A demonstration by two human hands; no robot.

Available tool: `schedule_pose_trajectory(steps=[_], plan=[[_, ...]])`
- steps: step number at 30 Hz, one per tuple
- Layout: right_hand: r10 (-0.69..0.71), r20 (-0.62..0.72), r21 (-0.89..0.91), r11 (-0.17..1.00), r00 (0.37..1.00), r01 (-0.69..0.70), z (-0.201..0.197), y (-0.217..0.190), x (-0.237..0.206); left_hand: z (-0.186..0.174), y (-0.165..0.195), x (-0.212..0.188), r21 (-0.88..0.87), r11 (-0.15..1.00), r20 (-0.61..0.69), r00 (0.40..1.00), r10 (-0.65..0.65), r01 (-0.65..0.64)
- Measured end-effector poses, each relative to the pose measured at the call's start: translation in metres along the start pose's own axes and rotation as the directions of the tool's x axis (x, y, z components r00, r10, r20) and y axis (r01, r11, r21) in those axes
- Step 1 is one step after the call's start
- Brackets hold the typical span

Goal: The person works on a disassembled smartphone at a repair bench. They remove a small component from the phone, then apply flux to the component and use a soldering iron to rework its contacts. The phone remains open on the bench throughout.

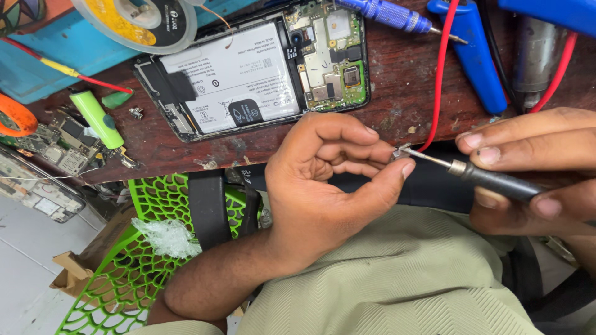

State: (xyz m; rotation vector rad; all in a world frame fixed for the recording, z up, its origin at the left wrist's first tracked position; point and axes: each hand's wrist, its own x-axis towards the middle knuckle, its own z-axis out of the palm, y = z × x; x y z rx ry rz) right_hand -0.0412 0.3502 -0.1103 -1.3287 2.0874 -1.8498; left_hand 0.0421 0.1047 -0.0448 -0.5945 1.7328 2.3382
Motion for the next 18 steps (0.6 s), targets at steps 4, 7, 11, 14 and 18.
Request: schedule_pose_trajectory(steps=[4, 7, 11, 14, 18], plan=[[0.015, 0.015, 0.008, 1.0, 1.0, -0.015, -0.001, -0.001, -0.001, 0.0, 0.0, 0.0, -0.005, 1.0, -0.002, 1.0, -0.002, 0.002], [0.044, 0.013, -0.014, 0.999, 0.999, -0.044, -0.001, -0.003, -0.002, 0.0, 0.0, 0.0, 0.002, 1.0, -0.009, 1.0, 0.0, 0.0], [0.024, -0.035, -0.03, 0.999, 0.999, -0.025, 0.004, -0.001, -0.003, 0.001, 0.0, 0.0, 0.01, 1.0, -0.017, 1.0, -0.003, 0.003], [0.021, -0.017, -0.003, 1.0, 1.0, -0.021, -0.001, 0.0, -0.006, 0.002, -0.001, 0.001, 0.012, 1.0, -0.025, 1.0, 0.002, -0.002], [0.073, -0.023, 0.048, 0.996, 0.997, -0.072, -0.008, 0.0, -0.014, 0.0, 0.002, 0.003, 0.024, 1.0, -0.009, 1.0, -0.002, 0.003]])
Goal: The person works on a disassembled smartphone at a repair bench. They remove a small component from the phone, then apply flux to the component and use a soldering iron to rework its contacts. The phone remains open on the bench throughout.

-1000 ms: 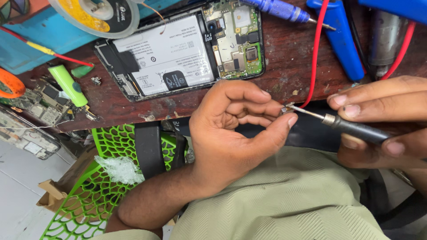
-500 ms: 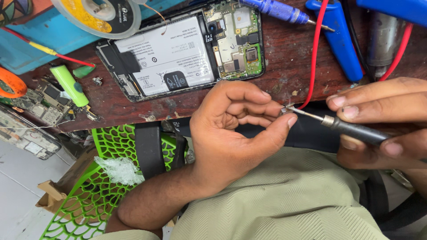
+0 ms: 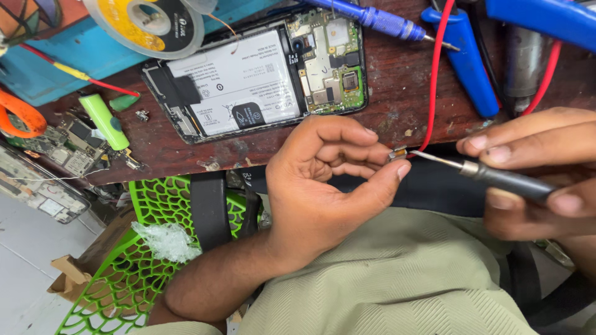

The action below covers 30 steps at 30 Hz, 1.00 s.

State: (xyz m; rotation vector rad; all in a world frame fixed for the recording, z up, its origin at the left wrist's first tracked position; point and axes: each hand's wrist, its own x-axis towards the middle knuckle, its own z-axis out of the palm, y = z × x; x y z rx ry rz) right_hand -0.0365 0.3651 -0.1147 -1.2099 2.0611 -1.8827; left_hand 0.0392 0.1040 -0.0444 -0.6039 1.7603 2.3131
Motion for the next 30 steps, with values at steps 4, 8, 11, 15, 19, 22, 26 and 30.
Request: schedule_pose_trajectory(steps=[4, 8, 11, 15, 19, 22, 26, 30], plan=[[0.138, -0.127, 0.07, 0.989, 0.982, -0.129, 0.003, 0.0, -0.015, -0.002, 0.003, 0.002, -0.015, 1.0, 0.016, 1.0, -0.022, 0.022], [0.194, -0.178, 0.012, 0.981, 0.965, -0.195, 0.003, 0.003, -0.023, -0.002, 0.003, 0.004, -0.038, 0.999, 0.018, 0.999, -0.026, 0.027], [0.091, -0.108, 0.013, 0.996, 0.99, -0.09, -0.002, 0.006, -0.019, -0.003, 0.002, 0.004, -0.047, 0.999, 0.029, 0.999, -0.024, 0.026], [0.044, -0.053, -0.001, 0.999, 0.998, -0.045, -0.002, 0.005, -0.007, -0.005, 0.002, 0.003, -0.058, 0.998, 0.047, 0.999, -0.021, 0.024], [0.054, -0.017, -0.006, 0.999, 0.998, -0.054, -0.002, 0.001, 0.002, -0.006, 0.002, 0.003, -0.076, 0.997, 0.057, 0.998, -0.019, 0.024], [0.061, -0.023, -0.009, 0.998, 0.998, -0.061, -0.001, 0.0, 0.004, -0.006, 0.002, 0.004, -0.081, 0.996, 0.062, 0.998, -0.017, 0.022], [0.057, -0.026, -0.007, 0.998, 0.998, -0.058, -0.001, 0.001, 0.004, -0.006, 0.002, 0.004, -0.088, 0.996, 0.062, 0.998, -0.019, 0.024], [0.047, -0.016, -0.011, 0.999, 0.999, -0.047, -0.001, 0.001, 0.005, -0.006, 0.001, 0.005, -0.094, 0.995, 0.067, 0.998, -0.019, 0.025]])
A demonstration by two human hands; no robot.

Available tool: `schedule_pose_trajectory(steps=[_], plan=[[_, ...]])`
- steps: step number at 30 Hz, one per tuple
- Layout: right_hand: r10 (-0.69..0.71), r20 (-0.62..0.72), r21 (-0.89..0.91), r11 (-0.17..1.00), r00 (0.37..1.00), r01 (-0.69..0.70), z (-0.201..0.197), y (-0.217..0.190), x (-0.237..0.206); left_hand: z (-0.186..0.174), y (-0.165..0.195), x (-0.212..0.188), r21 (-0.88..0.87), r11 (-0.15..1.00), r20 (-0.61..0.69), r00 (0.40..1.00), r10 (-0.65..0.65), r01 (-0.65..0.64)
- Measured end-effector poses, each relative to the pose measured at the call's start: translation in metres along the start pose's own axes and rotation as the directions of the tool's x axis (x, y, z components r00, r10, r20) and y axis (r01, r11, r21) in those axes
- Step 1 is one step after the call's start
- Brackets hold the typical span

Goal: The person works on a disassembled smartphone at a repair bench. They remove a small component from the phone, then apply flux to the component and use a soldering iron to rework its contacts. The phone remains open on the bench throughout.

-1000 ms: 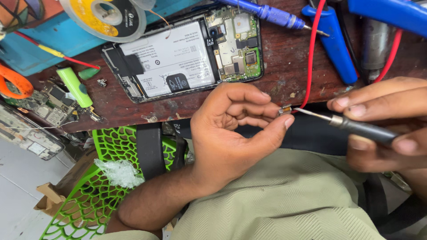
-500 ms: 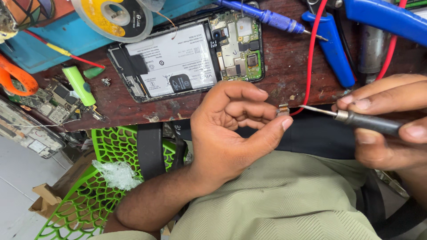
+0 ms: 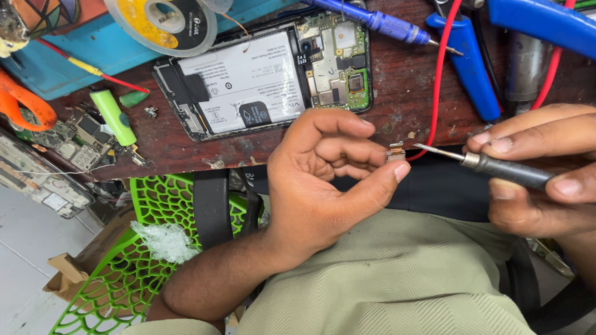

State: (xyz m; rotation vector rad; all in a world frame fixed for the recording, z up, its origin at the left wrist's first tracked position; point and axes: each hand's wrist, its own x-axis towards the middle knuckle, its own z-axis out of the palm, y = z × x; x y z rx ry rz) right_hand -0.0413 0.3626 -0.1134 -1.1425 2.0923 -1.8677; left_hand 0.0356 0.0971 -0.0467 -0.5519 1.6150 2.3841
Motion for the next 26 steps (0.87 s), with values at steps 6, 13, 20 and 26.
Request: schedule_pose_trajectory(steps=[6, 13, 20, 26], plan=[[-0.001, 0.022, 0.003, 1.0, 1.0, 0.001, -0.003, 0.003, -0.006, -0.001, 0.0, 0.0, 0.0, 1.0, 0.008, 1.0, -0.002, 0.002], [0.286, -0.097, 0.205, 0.943, 0.953, -0.262, -0.006, -0.009, -0.034, 0.0, 0.001, 0.0, 0.009, 1.0, -0.011, 1.0, -0.004, 0.004], [0.544, -0.071, 0.207, 0.828, 0.836, -0.521, -0.014, -0.019, -0.048, 0.001, 0.0, -0.001, 0.018, 1.0, -0.015, 1.0, -0.001, 0.002], [0.547, -0.099, 0.28, 0.817, 0.831, -0.504, -0.01, -0.026, -0.045, -0.001, 0.001, 0.0, 0.036, 0.999, 0.029, 1.0, -0.005, 0.004]])
